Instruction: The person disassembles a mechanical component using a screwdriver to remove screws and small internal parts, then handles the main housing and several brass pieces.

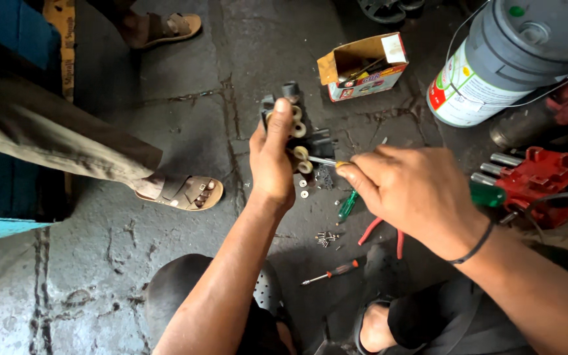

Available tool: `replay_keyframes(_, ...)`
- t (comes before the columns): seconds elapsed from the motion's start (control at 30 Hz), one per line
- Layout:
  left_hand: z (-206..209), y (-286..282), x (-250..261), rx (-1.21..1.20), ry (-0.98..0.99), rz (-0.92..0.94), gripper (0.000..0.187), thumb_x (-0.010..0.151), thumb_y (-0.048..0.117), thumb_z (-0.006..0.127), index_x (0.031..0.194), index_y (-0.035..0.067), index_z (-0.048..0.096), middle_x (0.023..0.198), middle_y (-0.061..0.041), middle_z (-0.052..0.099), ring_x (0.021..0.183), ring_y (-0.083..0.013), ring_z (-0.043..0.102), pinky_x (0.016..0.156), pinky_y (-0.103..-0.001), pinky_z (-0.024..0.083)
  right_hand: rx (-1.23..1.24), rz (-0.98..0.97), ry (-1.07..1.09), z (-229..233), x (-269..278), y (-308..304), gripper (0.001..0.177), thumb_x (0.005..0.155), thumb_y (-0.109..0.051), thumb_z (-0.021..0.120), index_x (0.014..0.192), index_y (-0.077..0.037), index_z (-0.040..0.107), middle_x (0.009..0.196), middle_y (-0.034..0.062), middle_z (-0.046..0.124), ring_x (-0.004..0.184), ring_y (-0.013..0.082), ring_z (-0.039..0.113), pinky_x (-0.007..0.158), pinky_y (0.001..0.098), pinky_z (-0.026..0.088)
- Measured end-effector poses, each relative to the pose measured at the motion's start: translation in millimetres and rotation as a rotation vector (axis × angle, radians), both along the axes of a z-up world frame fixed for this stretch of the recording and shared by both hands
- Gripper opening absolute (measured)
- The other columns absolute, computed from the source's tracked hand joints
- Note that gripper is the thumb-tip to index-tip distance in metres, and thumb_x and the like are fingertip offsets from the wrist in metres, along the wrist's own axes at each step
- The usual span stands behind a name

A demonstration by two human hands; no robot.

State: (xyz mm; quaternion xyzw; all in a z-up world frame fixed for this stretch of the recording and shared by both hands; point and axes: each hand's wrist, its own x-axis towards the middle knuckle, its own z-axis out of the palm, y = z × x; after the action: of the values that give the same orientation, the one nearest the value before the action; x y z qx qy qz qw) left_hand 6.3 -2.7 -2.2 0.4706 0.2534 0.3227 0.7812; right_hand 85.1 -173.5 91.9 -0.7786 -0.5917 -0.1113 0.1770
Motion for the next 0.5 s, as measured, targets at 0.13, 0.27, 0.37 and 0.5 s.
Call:
replay_keyframes(0.13, 12.9, -3.0, -3.9, -0.230, -0.021, -0.076, 0.059, 0.094, 0.065, 0.051, 0.103, 0.009, 0.068, 0.088, -0.004, 0.066, 0.073, -0.0162, 0.062, 0.059, -0.033, 0.048, -0.046, -0.012, -0.015, -1.6, 1.6, -0.2, 0.033, 0.094, -0.037, 0.070, 0.074, -0.011, 0.070, 0.064, 0.0071, 0.065, 0.055, 0.0316, 0.065, 0.046, 0.0434, 0.049)
replay_keyframes(0.27, 11.5, -2.6, -4.7, -0.317, -0.036, -0.116, 0.058, 0.094, 0.062, 0.050, 0.107, 0.008, 0.067, 0.097, -0.004, 0.068, 0.083, -0.0139, 0.067, 0.072, -0.029, 0.057, -0.041, 0.039, -0.019, -0.8, 7.8, -0.2, 0.030, 0.093, -0.036, 0.071, 0.075, -0.012, 0.071, 0.064, 0.0060, 0.065, 0.054, 0.0310, 0.065, 0.047, 0.0423, 0.050)
replay_keyframes(0.37, 4.0, 0.1, -3.8, 0.137, 0.076, -0.047, 0.067, 0.102, 0.067, 0.049, 0.106, 0.003, 0.070, 0.099, -0.006, 0.069, 0.086, -0.0103, 0.062, 0.074, -0.024, 0.053, -0.051, 0.092, -0.105, -1.2, 7.6, 0.1, 0.027, 0.091, -0.035, 0.072, 0.076, -0.012, 0.073, 0.063, 0.0057, 0.063, 0.054, 0.0289, 0.065, 0.045, 0.0407, 0.050)
replay_keyframes(0.5, 8.2, -0.5, -9.8, 0.057, 0.235, -0.145, 0.068, 0.101, 0.066, 0.046, 0.103, 0.001, 0.067, 0.089, -0.011, 0.061, 0.070, -0.0217, 0.055, 0.054, -0.039, 0.044, -0.065, 0.113, -0.130, -3.5, 8.0, 2.3, 0.028, 0.090, -0.037, 0.073, 0.075, -0.013, 0.074, 0.061, 0.0045, 0.062, 0.053, 0.0277, 0.065, 0.045, 0.0402, 0.050)
